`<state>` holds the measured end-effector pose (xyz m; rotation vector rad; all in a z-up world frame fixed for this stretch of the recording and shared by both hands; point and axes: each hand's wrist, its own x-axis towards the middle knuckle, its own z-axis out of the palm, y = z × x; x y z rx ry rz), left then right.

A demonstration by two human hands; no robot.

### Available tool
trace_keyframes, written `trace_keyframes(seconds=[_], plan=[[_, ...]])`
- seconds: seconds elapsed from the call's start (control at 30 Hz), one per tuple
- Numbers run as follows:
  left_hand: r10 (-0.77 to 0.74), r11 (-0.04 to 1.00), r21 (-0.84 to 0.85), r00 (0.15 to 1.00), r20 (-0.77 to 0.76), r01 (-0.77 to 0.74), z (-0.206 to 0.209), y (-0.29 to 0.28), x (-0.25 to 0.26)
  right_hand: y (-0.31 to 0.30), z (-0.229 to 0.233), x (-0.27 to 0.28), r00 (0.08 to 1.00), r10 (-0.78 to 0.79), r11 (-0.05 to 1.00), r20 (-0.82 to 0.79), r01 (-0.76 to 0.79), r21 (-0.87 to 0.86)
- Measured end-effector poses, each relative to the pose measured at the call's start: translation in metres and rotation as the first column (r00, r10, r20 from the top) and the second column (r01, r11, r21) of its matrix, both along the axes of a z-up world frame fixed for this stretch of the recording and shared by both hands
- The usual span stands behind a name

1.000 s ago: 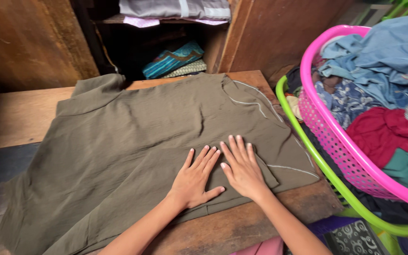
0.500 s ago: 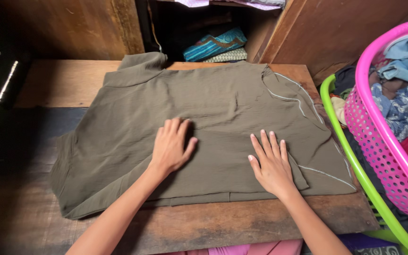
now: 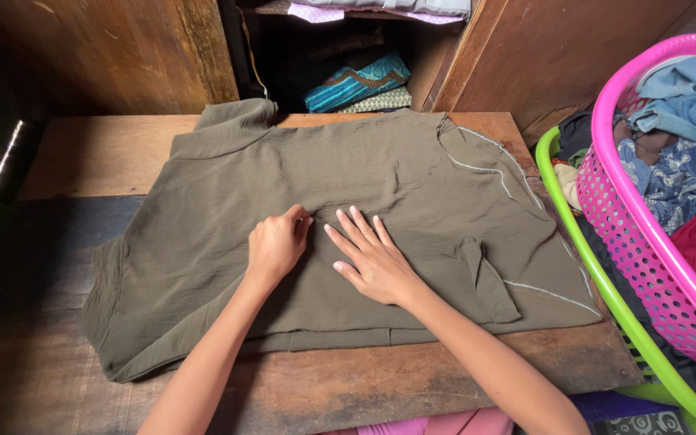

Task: The person folds a green button-down garment on a wooden surface, tucking in the sides and sleeves before folding it into a compact square and smoothing the fabric by hand.

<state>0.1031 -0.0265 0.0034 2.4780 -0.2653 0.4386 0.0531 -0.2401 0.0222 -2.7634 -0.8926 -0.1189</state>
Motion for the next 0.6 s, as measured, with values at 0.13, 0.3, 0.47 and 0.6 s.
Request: trace_keyframes(seconds=[0.13, 0.3, 0.47, 0.6], plan=[[0.019, 0.999, -0.048, 0.997, -0.071, -0.022, 0.006, 0.008, -0.005, -0.005, -0.004, 0.001, 1.000, 0.009, 0.999, 0.010, -0.010, 0.040], [0.033, 0.998, 0.050, 0.984, -0.175, -0.025, 0.025, 0.035, -0.028, -0.006, -0.007, 0.002, 1.000, 0.005, 0.999, 0.013, -0.006, 0.038], [-0.066, 0.998, -0.013, 0.939, -0.337, 0.065, 0.042, 0.079, -0.063, -0.006, -0.009, 0.005, 1.000, 0.009, 1.000, 0.008, -0.009, 0.016], [-0.059, 0.998, -0.004, 0.951, -0.304, 0.060, 0.036, 0.100, -0.078, 0.005, -0.003, 0.009, 0.997, -0.054, 0.995, -0.052, 0.049, -0.084]])
